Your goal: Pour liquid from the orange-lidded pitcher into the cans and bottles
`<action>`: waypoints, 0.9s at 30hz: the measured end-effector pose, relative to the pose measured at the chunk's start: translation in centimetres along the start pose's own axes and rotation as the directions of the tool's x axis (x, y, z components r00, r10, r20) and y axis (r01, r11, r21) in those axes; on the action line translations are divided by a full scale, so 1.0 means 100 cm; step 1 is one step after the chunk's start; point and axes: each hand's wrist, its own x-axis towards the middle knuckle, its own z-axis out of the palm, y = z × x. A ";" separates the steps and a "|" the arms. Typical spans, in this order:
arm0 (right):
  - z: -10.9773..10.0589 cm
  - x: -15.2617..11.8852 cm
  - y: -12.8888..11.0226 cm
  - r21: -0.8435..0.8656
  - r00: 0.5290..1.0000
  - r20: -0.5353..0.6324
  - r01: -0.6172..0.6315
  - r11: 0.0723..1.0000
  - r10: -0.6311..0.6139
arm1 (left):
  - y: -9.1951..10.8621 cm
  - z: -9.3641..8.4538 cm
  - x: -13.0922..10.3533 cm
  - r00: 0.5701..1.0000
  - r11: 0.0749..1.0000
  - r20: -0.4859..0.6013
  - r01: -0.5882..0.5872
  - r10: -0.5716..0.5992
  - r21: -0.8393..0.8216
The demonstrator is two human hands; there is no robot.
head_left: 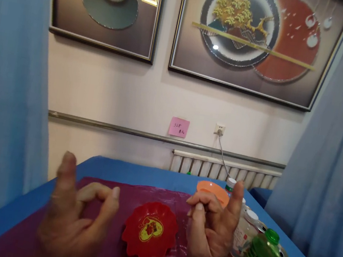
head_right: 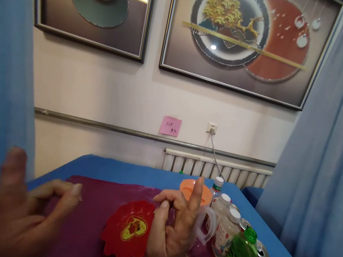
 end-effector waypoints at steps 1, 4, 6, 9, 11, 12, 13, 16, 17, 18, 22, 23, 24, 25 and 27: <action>0.002 0.000 -0.001 -0.007 1.000 -0.009 0.018 1.000 -0.018 | -0.004 0.005 -0.003 0.995 0.994 0.017 -0.101 0.102 -0.031; 0.005 0.001 0.004 -0.053 0.998 -0.029 0.046 0.998 -0.047 | -0.012 0.022 -0.008 0.945 0.946 0.071 -0.311 0.318 -0.095; 0.005 0.002 0.014 -0.103 0.998 -0.014 0.052 0.993 -0.054 | -0.018 0.032 -0.009 0.943 0.944 0.074 -0.316 0.323 -0.095; 0.004 0.003 0.038 -0.230 0.997 0.072 0.042 0.972 -0.026 | -0.030 0.047 -0.005 0.981 0.985 0.089 -0.169 0.170 -0.018; 0.002 0.004 0.056 -0.364 0.990 0.139 0.018 0.931 0.035 | -0.041 0.055 0.002 0.970 0.997 0.243 0.007 -0.024 0.070; 0.001 0.005 0.063 -0.429 0.983 0.164 0.002 0.903 0.076 | -0.046 0.058 0.006 0.945 0.993 0.314 0.065 -0.092 0.097; 0.000 0.006 0.069 -0.482 0.978 0.177 -0.014 0.876 0.112 | -0.050 0.060 0.010 0.924 0.989 0.358 0.098 -0.132 0.112; -0.002 0.009 0.075 -0.525 0.970 0.176 -0.051 0.850 0.166 | -0.054 0.060 0.015 0.933 0.988 0.330 0.115 -0.142 0.099; -0.002 0.010 0.074 -0.516 0.972 0.166 -0.058 0.855 0.166 | -0.053 0.059 0.015 0.942 0.990 0.310 0.108 -0.130 0.088; -0.003 0.010 0.073 -0.506 0.975 0.153 -0.061 0.860 0.160 | -0.052 0.058 0.013 0.947 0.992 0.298 0.099 -0.118 0.078; -0.004 0.009 0.066 -0.488 0.984 0.120 -0.058 0.871 0.133 | -0.051 0.059 0.006 0.950 0.996 0.302 0.065 -0.082 0.066; -0.004 0.008 0.066 -0.485 0.983 0.122 -0.059 0.873 0.135 | -0.053 0.061 0.004 0.949 0.996 0.304 0.061 -0.079 0.068; -0.003 0.008 0.067 -0.482 0.982 0.125 -0.063 0.874 0.139 | -0.054 0.062 0.004 0.950 0.996 0.304 0.057 -0.075 0.068; -0.003 0.007 0.068 -0.481 0.981 0.130 -0.068 0.874 0.147 | -0.056 0.064 0.003 0.950 0.996 0.305 0.053 -0.071 0.067; -0.002 0.006 0.069 -0.478 0.978 0.140 -0.073 0.875 0.158 | -0.058 0.066 0.003 0.950 0.997 0.307 0.047 -0.063 0.059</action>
